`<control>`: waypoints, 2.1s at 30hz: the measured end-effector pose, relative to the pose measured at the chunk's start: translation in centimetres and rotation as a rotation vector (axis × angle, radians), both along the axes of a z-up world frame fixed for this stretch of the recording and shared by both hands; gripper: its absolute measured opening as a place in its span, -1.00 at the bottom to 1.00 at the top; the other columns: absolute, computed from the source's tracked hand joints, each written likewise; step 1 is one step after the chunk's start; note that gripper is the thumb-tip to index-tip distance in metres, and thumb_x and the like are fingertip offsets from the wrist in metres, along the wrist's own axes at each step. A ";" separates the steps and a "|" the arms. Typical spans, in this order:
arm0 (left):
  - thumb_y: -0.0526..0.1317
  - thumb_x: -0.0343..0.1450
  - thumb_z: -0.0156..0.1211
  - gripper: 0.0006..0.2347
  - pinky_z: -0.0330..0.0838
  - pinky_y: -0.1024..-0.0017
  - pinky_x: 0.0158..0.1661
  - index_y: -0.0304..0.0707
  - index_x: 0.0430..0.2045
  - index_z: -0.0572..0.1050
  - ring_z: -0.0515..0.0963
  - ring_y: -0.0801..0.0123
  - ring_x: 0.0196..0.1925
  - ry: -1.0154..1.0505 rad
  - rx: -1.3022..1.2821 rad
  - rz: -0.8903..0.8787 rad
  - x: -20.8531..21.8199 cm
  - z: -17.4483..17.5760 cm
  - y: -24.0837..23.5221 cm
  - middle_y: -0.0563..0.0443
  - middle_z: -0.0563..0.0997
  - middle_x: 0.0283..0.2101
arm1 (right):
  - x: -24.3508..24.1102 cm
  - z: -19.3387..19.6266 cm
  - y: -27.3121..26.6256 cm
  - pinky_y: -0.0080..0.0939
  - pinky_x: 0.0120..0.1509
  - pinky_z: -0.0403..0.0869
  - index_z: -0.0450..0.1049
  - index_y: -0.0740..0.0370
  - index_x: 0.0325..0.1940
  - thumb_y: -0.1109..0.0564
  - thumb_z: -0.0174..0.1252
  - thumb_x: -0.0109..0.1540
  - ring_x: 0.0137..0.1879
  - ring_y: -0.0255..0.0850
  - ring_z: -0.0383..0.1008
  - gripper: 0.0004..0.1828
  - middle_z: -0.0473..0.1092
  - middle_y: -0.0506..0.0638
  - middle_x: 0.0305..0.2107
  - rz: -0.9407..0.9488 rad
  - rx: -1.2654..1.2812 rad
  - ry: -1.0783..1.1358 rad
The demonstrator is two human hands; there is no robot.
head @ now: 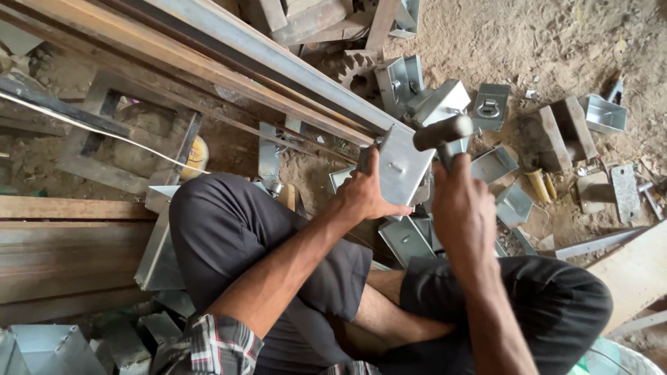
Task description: The person assembles metal boxes by hammering the components together and aligning the metal sheets in a fabrication environment.
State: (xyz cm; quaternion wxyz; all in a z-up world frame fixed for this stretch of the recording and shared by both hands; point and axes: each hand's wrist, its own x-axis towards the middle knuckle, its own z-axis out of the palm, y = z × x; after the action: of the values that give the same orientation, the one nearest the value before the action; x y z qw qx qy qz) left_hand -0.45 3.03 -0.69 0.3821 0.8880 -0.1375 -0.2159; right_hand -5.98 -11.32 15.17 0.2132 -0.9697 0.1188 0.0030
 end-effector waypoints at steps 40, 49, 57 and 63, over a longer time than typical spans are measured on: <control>0.29 -0.05 0.58 0.24 0.53 0.12 0.09 -0.63 0.30 -0.09 0.52 -0.23 0.12 0.068 0.053 -0.016 -0.4 0.5 -0.3 -0.54 0.38 0.15 | -1.6 -2.2 0.4 0.19 -0.51 0.43 0.29 0.40 -0.01 0.04 0.00 0.43 -0.53 0.22 0.48 -0.70 0.45 0.35 -0.54 -0.002 -0.104 0.015; 0.37 -0.04 0.52 0.35 0.44 -0.03 0.19 -0.48 0.43 -0.29 0.42 -0.35 0.26 0.184 0.170 -0.040 0.5 -0.4 -1.4 -0.65 0.27 0.28 | -4.9 0.7 -2.3 -0.26 -0.53 0.24 0.38 0.26 -0.14 -0.09 -0.06 0.46 -0.55 -0.26 0.23 -0.65 0.28 -0.03 -0.57 -0.118 0.598 0.113; 0.39 0.13 0.40 0.19 0.37 -0.31 0.14 0.06 0.50 -0.36 0.24 -0.61 0.33 -0.117 0.154 0.058 1.3 3.3 0.0 -0.72 -0.22 0.49 | -9.4 -7.8 -7.1 -0.40 -0.64 -0.03 0.28 0.11 -0.09 -0.19 -0.13 0.41 -0.64 -0.43 -0.08 -0.66 0.06 -0.16 -0.61 -0.643 1.393 0.184; 0.29 0.35 0.12 -0.04 0.47 -0.14 0.14 0.08 0.49 -0.42 0.27 -0.62 0.30 0.023 0.144 -0.019 2.3 1.8 -1.2 -0.68 -0.17 0.48 | -8.9 -12.6 -11.1 -0.46 -0.61 0.01 0.27 0.10 -0.12 -0.20 -0.14 0.46 -0.61 -0.49 -0.07 -0.65 0.03 -0.22 -0.58 -0.699 1.727 -0.004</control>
State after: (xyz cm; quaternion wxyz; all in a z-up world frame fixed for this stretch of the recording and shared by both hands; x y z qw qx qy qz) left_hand 1.88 1.78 1.15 0.3166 0.9092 -0.1256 -0.2393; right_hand -14.86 -22.38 2.58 0.8498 -0.3841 0.3603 0.0245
